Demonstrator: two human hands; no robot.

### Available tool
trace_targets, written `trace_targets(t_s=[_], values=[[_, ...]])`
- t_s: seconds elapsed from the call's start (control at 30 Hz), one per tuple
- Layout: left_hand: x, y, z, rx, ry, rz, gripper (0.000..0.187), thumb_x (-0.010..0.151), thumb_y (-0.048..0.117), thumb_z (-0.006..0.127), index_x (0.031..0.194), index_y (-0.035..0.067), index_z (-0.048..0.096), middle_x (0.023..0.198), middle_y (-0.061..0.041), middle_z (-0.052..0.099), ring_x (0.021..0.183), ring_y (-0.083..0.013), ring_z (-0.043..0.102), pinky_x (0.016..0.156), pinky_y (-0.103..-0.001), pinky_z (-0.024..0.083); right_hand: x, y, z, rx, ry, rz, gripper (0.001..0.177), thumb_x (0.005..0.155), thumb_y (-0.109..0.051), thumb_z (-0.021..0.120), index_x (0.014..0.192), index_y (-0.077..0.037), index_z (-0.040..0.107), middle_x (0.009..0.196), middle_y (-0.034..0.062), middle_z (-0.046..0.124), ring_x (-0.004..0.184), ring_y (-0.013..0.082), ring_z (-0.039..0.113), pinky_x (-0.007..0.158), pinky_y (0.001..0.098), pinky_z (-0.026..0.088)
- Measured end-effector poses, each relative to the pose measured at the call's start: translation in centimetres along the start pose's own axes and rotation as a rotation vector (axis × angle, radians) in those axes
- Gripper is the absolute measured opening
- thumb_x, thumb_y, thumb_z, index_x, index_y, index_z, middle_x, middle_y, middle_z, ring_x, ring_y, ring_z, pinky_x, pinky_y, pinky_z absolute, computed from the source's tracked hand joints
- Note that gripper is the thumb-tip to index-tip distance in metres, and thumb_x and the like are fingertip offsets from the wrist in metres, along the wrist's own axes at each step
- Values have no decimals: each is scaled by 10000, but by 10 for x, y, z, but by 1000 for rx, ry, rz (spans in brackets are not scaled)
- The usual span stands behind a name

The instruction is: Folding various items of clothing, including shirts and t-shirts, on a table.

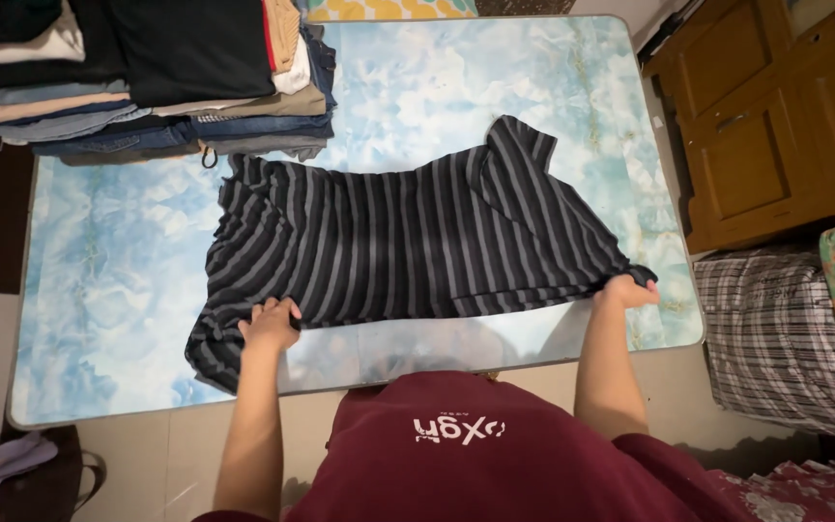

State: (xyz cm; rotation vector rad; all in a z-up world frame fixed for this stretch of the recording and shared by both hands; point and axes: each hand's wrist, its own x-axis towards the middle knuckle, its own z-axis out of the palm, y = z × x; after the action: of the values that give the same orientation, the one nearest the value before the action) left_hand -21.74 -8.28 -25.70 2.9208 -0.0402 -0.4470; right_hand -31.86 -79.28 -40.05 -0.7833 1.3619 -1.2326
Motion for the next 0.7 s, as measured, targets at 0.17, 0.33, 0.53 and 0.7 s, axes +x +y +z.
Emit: trace_targets(t_s=[0.17,0.33,0.53,0.7], values=[[61,20,-24,-158,-207,153,297,843,320,771,1116,232,695,1220,-41,671,1200,-322,597,1046,-539,427,-123,-94,45,-635,137,-540,652,710,70,683,1302,-93,464,1334,197,428,1117,385,558,899,530,450],[149,97,-32,-361,266,569,327,912,256,678,1197,97,659,1209,-121,674,1170,-349,615,994,-449,486,-194,-78,126,-486,-503,-1165,495,860,34,697,1318,-47,529,1341,165,497,1315,359,476,1187,505,354],[229,183,15,-154,500,662,657,722,314,780,1313,76,620,1317,-194,632,1246,-431,577,1003,-659,349,-315,-10,182,-435,-1431,-1411,591,675,-8,642,1262,-67,598,1273,220,562,1261,441,503,1157,548,402],[244,199,46,-113,9,522,358,936,373,671,1236,181,646,1196,-83,730,1177,-314,657,976,-487,494,-333,-33,194,-1124,-1796,-1175,1050,659,-163,720,1607,-192,270,1647,162,240,1506,437,182,1166,689,187]])
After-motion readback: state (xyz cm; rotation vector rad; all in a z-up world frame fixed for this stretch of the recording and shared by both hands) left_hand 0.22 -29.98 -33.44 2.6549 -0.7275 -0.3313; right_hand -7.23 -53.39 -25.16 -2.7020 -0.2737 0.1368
